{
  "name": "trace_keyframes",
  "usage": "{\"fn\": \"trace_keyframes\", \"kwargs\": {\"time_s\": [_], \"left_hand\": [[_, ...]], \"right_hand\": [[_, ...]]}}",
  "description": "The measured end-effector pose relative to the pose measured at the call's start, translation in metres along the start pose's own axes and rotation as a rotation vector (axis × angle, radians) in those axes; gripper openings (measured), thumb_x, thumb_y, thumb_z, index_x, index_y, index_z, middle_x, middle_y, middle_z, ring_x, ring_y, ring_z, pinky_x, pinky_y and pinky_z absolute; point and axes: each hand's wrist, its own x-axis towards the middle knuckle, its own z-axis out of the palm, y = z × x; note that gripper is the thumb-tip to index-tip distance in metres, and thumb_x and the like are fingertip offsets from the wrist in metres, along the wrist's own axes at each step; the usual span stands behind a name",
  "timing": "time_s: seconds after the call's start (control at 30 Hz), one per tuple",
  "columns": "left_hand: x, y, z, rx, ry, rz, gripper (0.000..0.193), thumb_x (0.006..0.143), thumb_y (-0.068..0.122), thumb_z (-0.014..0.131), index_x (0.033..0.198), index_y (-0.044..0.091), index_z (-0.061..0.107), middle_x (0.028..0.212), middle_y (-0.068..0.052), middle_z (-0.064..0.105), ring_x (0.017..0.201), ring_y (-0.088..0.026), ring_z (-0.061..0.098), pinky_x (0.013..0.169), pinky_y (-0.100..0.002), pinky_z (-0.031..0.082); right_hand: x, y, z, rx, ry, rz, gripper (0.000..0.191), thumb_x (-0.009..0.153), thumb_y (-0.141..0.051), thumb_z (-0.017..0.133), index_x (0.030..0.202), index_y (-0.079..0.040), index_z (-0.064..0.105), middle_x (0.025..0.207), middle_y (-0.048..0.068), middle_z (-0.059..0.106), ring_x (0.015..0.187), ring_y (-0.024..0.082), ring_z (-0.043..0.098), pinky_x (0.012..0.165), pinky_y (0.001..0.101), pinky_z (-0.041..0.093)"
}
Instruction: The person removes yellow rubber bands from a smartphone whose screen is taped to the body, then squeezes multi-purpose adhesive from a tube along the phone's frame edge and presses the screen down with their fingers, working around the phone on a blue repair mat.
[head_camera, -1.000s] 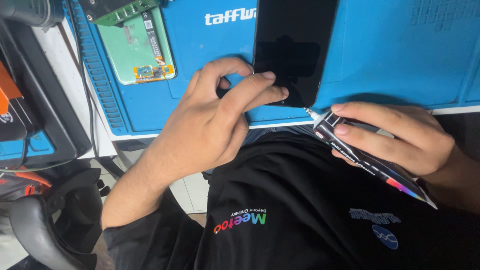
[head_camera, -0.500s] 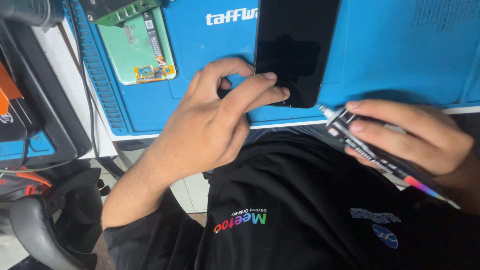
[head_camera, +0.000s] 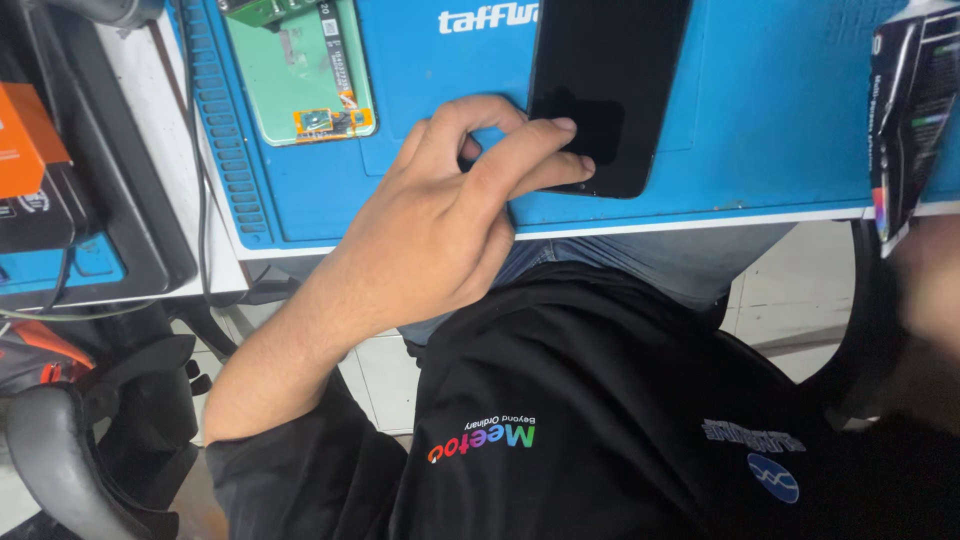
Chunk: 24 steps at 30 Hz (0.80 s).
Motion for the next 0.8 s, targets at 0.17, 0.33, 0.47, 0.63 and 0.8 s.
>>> {"fn": "trace_keyframes", "kwargs": {"time_s": [0.17, 0.33, 0.47, 0.63, 0.8], "left_hand": [[0.003, 0.003, -0.002, -0.011, -0.006, 0.003, 0.061, 0.096, -0.01, 0.056, 0.151, 0.007, 0.035, 0.14, 0.006, 0.067, 0.13, -0.026, 0.052, 0.097, -0.036, 0.047], [0.003, 0.003, -0.003, -0.007, -0.008, 0.001, 0.062, 0.096, -0.01, 0.057, 0.151, 0.008, 0.034, 0.14, 0.006, 0.068, 0.13, -0.026, 0.053, 0.096, -0.036, 0.047], [0.003, -0.001, -0.004, -0.007, -0.01, -0.006, 0.062, 0.097, -0.009, 0.057, 0.151, 0.008, 0.034, 0.14, 0.006, 0.067, 0.13, -0.026, 0.053, 0.097, -0.037, 0.047], [0.004, -0.004, -0.002, -0.003, -0.014, -0.003, 0.061, 0.097, -0.009, 0.057, 0.151, 0.008, 0.034, 0.14, 0.006, 0.067, 0.131, -0.027, 0.052, 0.098, -0.037, 0.048], [0.005, -0.005, -0.001, -0.008, -0.008, 0.007, 0.06, 0.099, -0.009, 0.057, 0.151, 0.008, 0.033, 0.14, 0.006, 0.067, 0.13, -0.026, 0.053, 0.097, -0.036, 0.048]], "right_hand": [[-0.016, -0.029, 0.035, -0.464, -0.178, -0.345, 0.09, 0.091, -0.091, 0.027, 0.162, -0.036, 0.035, 0.176, 0.024, 0.008, 0.152, 0.06, 0.0, 0.115, 0.0804, -0.001], [-0.014, -0.025, 0.063, -0.477, -0.258, -0.252, 0.095, 0.085, -0.094, 0.027, 0.162, -0.039, 0.03, 0.175, 0.027, 0.005, 0.152, 0.066, -0.005, 0.114, 0.0846, -0.005], [-0.018, -0.018, 0.067, -0.458, -0.267, -0.239, 0.093, 0.086, -0.093, 0.027, 0.162, -0.039, 0.03, 0.173, 0.029, 0.006, 0.152, 0.066, -0.004, 0.115, 0.0826, -0.006], [-0.026, -0.011, 0.064, -0.445, -0.275, -0.23, 0.092, 0.088, -0.091, 0.028, 0.161, -0.036, 0.034, 0.175, 0.032, 0.007, 0.151, 0.066, -0.004, 0.117, 0.079, -0.007], [-0.026, -0.008, 0.048, -0.41, -0.269, -0.183, 0.095, 0.089, -0.096, 0.034, 0.165, -0.038, 0.039, 0.172, 0.034, 0.01, 0.148, 0.067, -0.002, 0.117, 0.0785, -0.005]]}}
